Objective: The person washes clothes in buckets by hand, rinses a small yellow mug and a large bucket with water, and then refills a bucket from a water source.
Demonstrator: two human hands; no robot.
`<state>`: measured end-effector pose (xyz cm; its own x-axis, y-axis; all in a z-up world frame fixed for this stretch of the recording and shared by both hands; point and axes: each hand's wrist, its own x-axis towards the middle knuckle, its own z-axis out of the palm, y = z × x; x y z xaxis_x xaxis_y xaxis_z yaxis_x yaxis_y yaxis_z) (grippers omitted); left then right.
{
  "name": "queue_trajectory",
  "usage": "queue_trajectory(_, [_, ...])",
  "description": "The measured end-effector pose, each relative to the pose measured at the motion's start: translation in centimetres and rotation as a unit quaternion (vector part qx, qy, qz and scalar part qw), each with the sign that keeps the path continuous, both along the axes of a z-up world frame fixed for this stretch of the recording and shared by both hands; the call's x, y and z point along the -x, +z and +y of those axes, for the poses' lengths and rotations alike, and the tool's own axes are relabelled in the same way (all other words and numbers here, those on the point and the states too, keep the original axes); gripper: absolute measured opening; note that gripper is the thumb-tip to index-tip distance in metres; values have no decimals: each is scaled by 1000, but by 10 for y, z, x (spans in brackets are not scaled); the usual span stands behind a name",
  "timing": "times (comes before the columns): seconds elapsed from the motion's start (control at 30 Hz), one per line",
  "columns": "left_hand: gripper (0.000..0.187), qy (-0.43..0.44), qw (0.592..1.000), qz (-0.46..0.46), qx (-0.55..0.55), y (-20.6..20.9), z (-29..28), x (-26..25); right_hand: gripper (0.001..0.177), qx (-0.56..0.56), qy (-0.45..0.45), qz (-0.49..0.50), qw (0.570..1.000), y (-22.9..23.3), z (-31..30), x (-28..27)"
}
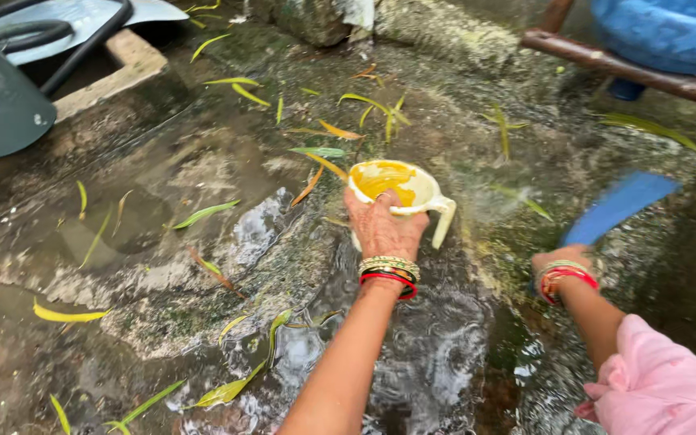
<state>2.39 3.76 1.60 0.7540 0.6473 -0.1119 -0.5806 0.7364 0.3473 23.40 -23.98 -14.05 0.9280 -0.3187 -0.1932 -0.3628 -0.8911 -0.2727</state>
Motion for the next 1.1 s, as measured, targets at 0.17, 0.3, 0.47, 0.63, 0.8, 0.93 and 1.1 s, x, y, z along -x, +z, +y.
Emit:
queue_trajectory(0.17, [75,83,974,67,-198,-10,0,0,71,9,341,30,940,-28,49,12])
queue_trajectory(0.3, [79,78,977,86,-177,-21,14,11,88,19,265,-53,963,-2,26,-3])
queue_trajectory(0.47, [83,95,975,130,-150,-19,40,31,110,88,68,-36,993,-38,71,-78])
queue_trajectory(0.63, [79,110,987,83,-79,-22,60,39,48,189,390,61,899,-3,192,-66])
queue_trajectory(0.8, [79,192,897,173,-358,-29,63,44,75,224,572,11,789,32,229,-38])
queue_trajectory(0.93, [77,105,990,66,-64,-21,67,46,90,67,396,-49,914,62,175,-44])
queue_trajectory(1.1, [78,111,985,77,-105,-39,63,47,60,187,396,13,899,45,178,-27])
